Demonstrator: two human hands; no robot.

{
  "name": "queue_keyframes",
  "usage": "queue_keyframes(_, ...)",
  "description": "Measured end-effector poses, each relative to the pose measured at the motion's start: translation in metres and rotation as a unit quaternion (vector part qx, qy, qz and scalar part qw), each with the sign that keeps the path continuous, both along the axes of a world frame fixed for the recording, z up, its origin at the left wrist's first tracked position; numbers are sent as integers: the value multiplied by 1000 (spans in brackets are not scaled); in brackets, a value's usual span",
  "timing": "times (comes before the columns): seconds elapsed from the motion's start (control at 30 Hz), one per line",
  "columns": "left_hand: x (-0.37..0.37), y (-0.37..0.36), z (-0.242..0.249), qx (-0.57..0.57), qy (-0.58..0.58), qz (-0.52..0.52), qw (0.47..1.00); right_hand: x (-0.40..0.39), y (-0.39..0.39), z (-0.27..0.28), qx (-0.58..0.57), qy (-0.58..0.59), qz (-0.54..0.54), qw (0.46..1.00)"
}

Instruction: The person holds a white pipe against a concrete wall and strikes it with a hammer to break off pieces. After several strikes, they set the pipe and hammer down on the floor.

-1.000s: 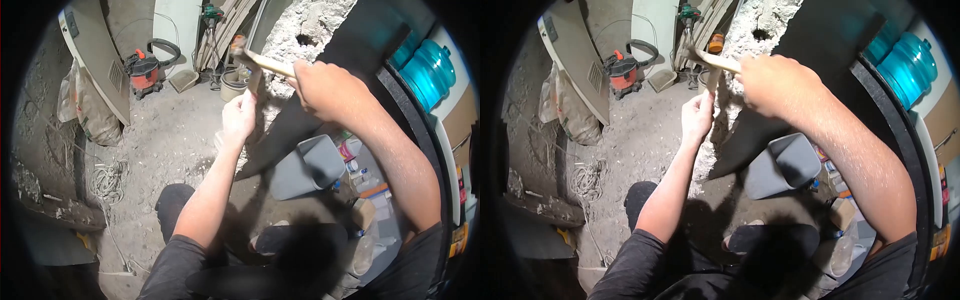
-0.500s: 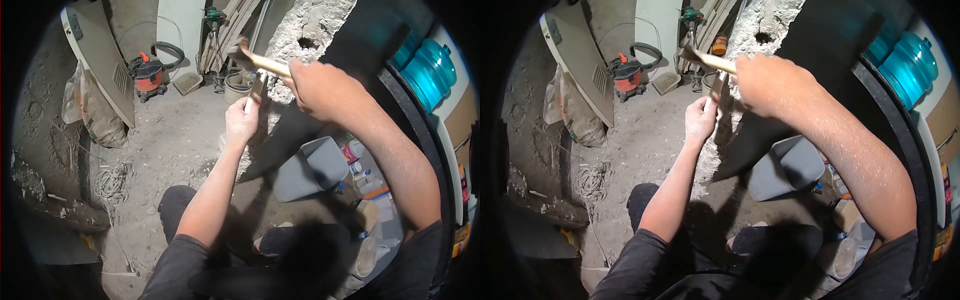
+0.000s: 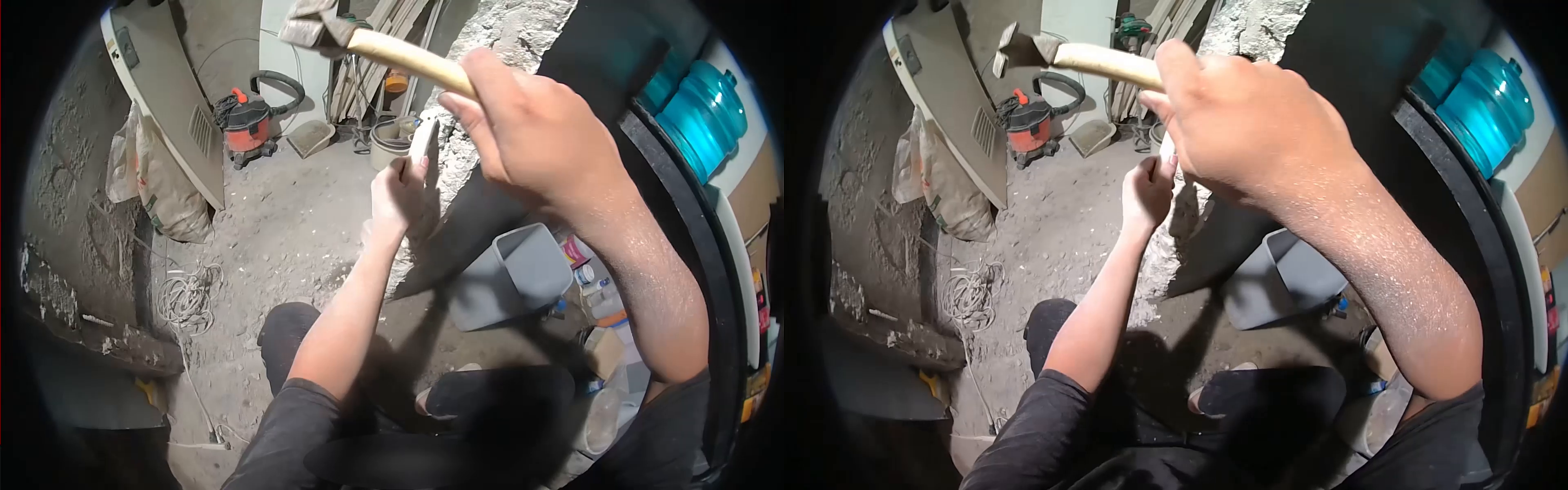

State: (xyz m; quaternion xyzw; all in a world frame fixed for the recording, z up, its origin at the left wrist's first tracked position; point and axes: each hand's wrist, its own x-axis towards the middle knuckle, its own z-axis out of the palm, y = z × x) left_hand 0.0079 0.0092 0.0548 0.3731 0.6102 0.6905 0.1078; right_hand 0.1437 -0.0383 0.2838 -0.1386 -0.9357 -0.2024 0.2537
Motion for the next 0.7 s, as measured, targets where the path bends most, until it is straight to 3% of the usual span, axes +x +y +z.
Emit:
queue_keyframes(0.3,10,3,-3,34,14,32,999,-7,-7,1,-7,-5,-21,1000)
queue_keyframes(0.37,13,-2,4,25,-33,17,999,-7,5,-4,-32,-136,-159,977)
queue_keyframes(0.47,13,-1,-1,6,-59,-27,998,-2,31,-12,-12,-190,-230,954)
queue_keyframes(0.6,11,0,-1,41,-31,9,999,0,7,2,4,-139,-193,971)
queue_keyframes(0.7,6,-3,4,-22,-37,-26,999,-6,-6,5,-13,-38,-98,994)
